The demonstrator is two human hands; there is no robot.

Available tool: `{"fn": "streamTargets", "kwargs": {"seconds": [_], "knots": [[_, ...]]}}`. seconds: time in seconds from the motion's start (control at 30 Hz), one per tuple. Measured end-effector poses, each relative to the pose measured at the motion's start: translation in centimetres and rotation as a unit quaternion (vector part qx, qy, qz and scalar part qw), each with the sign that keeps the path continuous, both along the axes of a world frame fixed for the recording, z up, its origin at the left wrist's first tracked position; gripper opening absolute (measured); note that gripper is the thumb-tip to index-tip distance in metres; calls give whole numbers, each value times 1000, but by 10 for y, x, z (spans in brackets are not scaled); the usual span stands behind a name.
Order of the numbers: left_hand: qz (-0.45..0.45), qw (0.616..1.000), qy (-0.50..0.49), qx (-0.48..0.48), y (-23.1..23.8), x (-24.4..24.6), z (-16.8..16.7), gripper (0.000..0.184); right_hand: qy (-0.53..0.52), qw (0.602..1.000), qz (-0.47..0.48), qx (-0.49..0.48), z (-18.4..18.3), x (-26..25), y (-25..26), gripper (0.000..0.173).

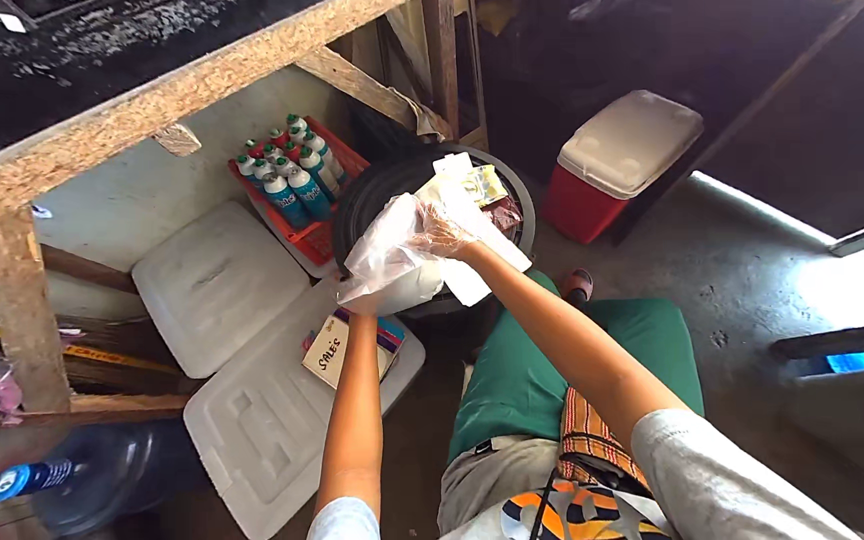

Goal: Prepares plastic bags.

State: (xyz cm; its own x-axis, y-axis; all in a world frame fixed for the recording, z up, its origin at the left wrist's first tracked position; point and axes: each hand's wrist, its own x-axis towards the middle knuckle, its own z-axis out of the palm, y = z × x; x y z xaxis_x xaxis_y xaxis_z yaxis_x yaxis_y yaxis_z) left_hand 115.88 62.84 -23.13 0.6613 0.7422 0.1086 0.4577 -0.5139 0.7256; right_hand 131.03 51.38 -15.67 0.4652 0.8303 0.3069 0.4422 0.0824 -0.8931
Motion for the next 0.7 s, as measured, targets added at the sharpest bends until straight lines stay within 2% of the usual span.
{"fn": "streamTargets", "kwargs": {"seconds": [0.03, 0.07, 0.1, 0.13, 0.17, 0.2, 0.23, 0.27, 0.33, 0.37, 0.43, 0.53, 0.63, 0.7], "knots": [[16, 997, 49, 51, -1, 2, -8, 57, 0, 1000, -12, -8, -6, -4, 0, 59], [24, 993, 28, 111, 0, 6, -20, 56, -6, 1000, -20, -12, -11, -6, 0, 58], [14, 988, 36, 148, -3, 8, -18, 53, -15, 1000, -21, -15, -17, -7, 1, 59], [-7, 987, 60, 150, -7, 8, -11, 50, -32, 999, -21, -22, -21, -7, 1, 60], [-32, 985, 24, 167, -9, 9, -13, 45, -48, 998, -23, -36, -25, -7, 0, 59], [-47, 981, -52, 181, -9, 12, -20, 41, -56, 997, -28, -51, -28, -7, -1, 56], [-51, 976, -121, 174, -8, 16, -29, 40, -59, 995, -36, -66, -31, -7, -2, 52], [-46, 978, -139, 149, -7, 19, -35, 41, -62, 994, -39, -76, -35, -5, -2, 50], [-51, 997, -48, 22, -9, 19, -36, 47, -65, 994, -45, -75, -47, -3, -2, 51], [-62, 996, -35, -45, -11, 15, -39, 47, -73, 994, -48, -72, -53, -1, -2, 53], [-58, 988, -96, -109, -11, 13, -50, 38, -90, 992, -50, -79, -64, 2, -2, 60], [-61, 989, -89, -105, -12, 19, -49, 38, -86, 983, -47, -154, -73, -1, -9, 65], [-58, 996, 48, -52, -10, 16, -46, 41, -96, 979, -47, -172, -106, -6, -10, 58], [-62, 993, 85, -51, -7, 15, -48, 42, -85, 972, -28, -216, -99, -11, -10, 54]]}}
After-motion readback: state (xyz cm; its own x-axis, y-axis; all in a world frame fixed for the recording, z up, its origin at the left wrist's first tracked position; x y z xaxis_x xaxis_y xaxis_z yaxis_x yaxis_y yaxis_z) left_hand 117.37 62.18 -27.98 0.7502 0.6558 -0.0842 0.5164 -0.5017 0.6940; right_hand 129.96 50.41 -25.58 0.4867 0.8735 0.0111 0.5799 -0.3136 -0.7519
